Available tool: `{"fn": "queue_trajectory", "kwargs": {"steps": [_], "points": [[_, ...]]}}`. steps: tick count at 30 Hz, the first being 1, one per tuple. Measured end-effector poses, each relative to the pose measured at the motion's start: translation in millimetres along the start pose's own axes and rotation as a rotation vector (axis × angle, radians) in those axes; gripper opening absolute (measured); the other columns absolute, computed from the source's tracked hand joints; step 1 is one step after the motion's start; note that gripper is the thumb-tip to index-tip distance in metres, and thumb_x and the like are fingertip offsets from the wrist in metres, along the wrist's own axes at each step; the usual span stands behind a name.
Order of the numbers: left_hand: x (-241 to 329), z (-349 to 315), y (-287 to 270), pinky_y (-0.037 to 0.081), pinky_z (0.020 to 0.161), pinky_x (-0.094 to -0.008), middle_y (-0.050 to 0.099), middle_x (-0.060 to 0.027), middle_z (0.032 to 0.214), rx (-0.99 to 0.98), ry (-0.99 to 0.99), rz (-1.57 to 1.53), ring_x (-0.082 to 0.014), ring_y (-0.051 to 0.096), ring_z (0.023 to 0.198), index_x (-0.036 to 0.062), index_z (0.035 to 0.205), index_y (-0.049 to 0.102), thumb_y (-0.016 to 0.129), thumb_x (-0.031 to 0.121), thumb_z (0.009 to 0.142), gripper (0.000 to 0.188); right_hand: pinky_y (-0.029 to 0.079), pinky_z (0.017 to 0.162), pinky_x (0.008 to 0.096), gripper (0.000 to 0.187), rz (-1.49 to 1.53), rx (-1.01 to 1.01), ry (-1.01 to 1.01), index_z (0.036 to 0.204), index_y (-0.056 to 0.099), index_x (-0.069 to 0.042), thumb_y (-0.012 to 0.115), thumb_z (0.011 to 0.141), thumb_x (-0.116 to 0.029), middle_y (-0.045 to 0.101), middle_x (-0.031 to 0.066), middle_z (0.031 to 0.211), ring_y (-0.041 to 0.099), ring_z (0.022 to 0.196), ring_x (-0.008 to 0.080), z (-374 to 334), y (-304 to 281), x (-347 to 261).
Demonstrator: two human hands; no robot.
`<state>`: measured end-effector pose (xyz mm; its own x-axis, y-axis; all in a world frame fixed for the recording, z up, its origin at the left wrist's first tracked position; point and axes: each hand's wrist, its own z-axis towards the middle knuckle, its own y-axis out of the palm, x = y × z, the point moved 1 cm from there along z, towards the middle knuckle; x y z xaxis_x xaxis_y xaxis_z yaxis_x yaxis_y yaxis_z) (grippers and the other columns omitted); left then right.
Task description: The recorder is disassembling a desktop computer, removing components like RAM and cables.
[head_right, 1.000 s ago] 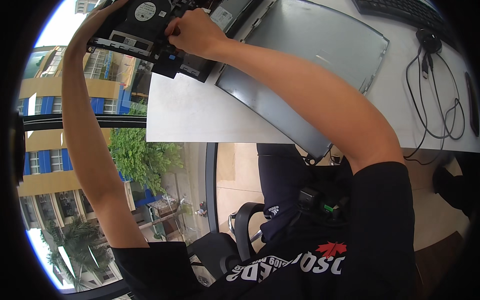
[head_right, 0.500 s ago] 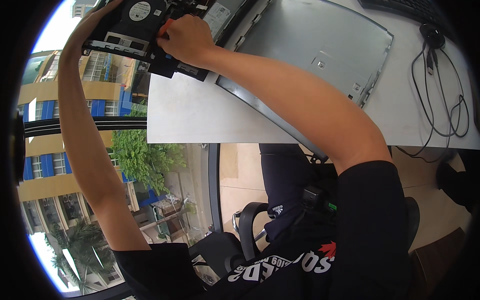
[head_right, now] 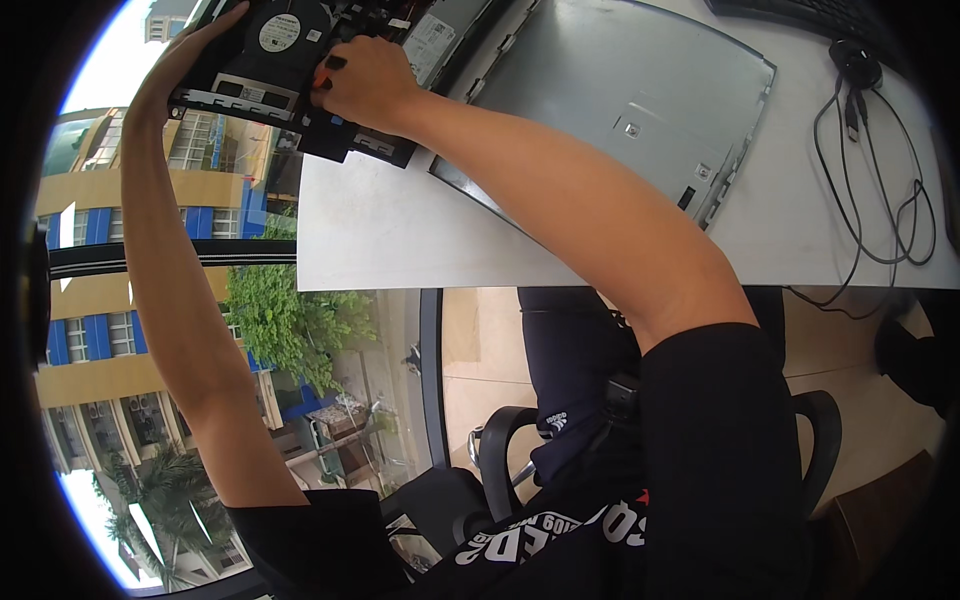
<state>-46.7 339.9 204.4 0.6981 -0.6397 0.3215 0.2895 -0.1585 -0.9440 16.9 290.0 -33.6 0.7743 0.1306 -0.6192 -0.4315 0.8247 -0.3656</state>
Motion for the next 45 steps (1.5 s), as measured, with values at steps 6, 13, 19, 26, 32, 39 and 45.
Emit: {"fn": "queue_trajectory", "kwargs": {"steps": [6, 13, 19, 26, 32, 39, 45], "points": [[11.7, -20.9, 5.1, 0.054, 0.075, -0.0309, 0.073, -0.0113, 0.099, -0.014, -0.049, 0.022, -0.0203, 0.069, 0.086, 0.0019, 0.11, 0.071, 0.075, 0.05, 0.082, 0.056, 0.049, 0.097, 0.0326, 0.021, 0.167, 0.135, -0.07, 0.092, 0.078, -0.018, 0.069, 0.087, -0.036, 0.072, 0.0, 0.088, 0.068, 0.079, 0.0165, -19.8, -23.7, 12.3], [4.6, -4.3, -3.4, 0.052, 0.086, -0.0336, 0.07, -0.0141, 0.113, -0.004, -0.12, 0.048, -0.0222, 0.067, 0.097, -0.0006, 0.125, 0.063, 0.073, 0.051, 0.083, 0.067, 0.058, 0.068, 0.0321, 0.014, -0.016, -0.385, -0.491, 0.092, 0.074, -0.009, 0.068, 0.084, -0.019, 0.07, 0.0039, 0.087, 0.071, 0.076, 0.0226, -58.7, -152.2, -4.6], [-34.2, 22.5, -12.9, 0.058, 0.084, -0.0314, 0.071, -0.0157, 0.108, -0.102, 0.0, 0.111, -0.0226, 0.072, 0.092, 0.0015, 0.134, 0.058, 0.072, 0.059, 0.079, 0.081, 0.059, 0.057, 0.0293, 0.006, -0.319, -0.06, -0.717, 0.088, 0.069, -0.005, 0.067, 0.084, -0.008, 0.072, 0.0066, 0.087, 0.073, 0.069, 0.0198, -42.3, -156.1, -24.9], [-28.6, 18.1, -12.5, 0.058, 0.083, -0.0289, 0.072, -0.0106, 0.104, -0.089, 0.047, 0.03, -0.0191, 0.072, 0.088, 0.0038, 0.128, 0.063, 0.072, 0.056, 0.08, 0.072, 0.058, 0.059, 0.0305, 0.011, -0.546, -0.236, -0.621, 0.084, 0.072, 0.001, 0.069, 0.083, -0.009, 0.072, 0.0129, 0.081, 0.073, 0.069, 0.0216, -5.2, -147.4, -15.8], [-27.6, 15.5, -12.6, 0.056, 0.087, -0.0288, 0.072, -0.0105, 0.105, -0.095, 0.036, 0.036, -0.0191, 0.072, 0.091, 0.0037, 0.128, 0.064, 0.072, 0.056, 0.08, 0.071, 0.057, 0.06, 0.0332, 0.011, -0.594, -0.223, -0.517, 0.084, 0.072, -0.003, 0.064, 0.084, -0.01, 0.072, 0.0133, 0.083, 0.073, 0.074, 0.0232, 13.4, -131.7, 7.6], [28.1, -28.1, 2.7, 0.051, 0.091, -0.0344, 0.066, -0.0159, 0.123, -0.062, -0.015, 0.028, -0.0244, 0.065, 0.108, 0.0005, 0.136, 0.054, 0.073, 0.051, 0.084, 0.074, 0.058, 0.069, 0.0339, 0.01, -0.702, -0.128, -0.505, 0.083, 0.073, -0.004, 0.065, 0.082, -0.01, 0.073, 0.0138, 0.085, 0.073, 0.079, 0.0244, 25.1, -125.8, 28.9], [11.3, -10.8, -2.2, 0.051, 0.093, -0.0347, 0.066, -0.0172, 0.122, -0.04, -0.089, -0.008, -0.0243, 0.065, 0.108, 0.0002, 0.136, 0.054, 0.074, 0.049, 0.084, 0.074, 0.057, 0.07, 0.0323, 0.013, -0.691, -0.245, -0.541, 0.091, 0.072, -0.003, 0.065, 0.083, -0.01, 0.073, 0.0141, 0.088, 0.073, 0.082, 0.0256, 25.8, -115.1, 19.4]]}}
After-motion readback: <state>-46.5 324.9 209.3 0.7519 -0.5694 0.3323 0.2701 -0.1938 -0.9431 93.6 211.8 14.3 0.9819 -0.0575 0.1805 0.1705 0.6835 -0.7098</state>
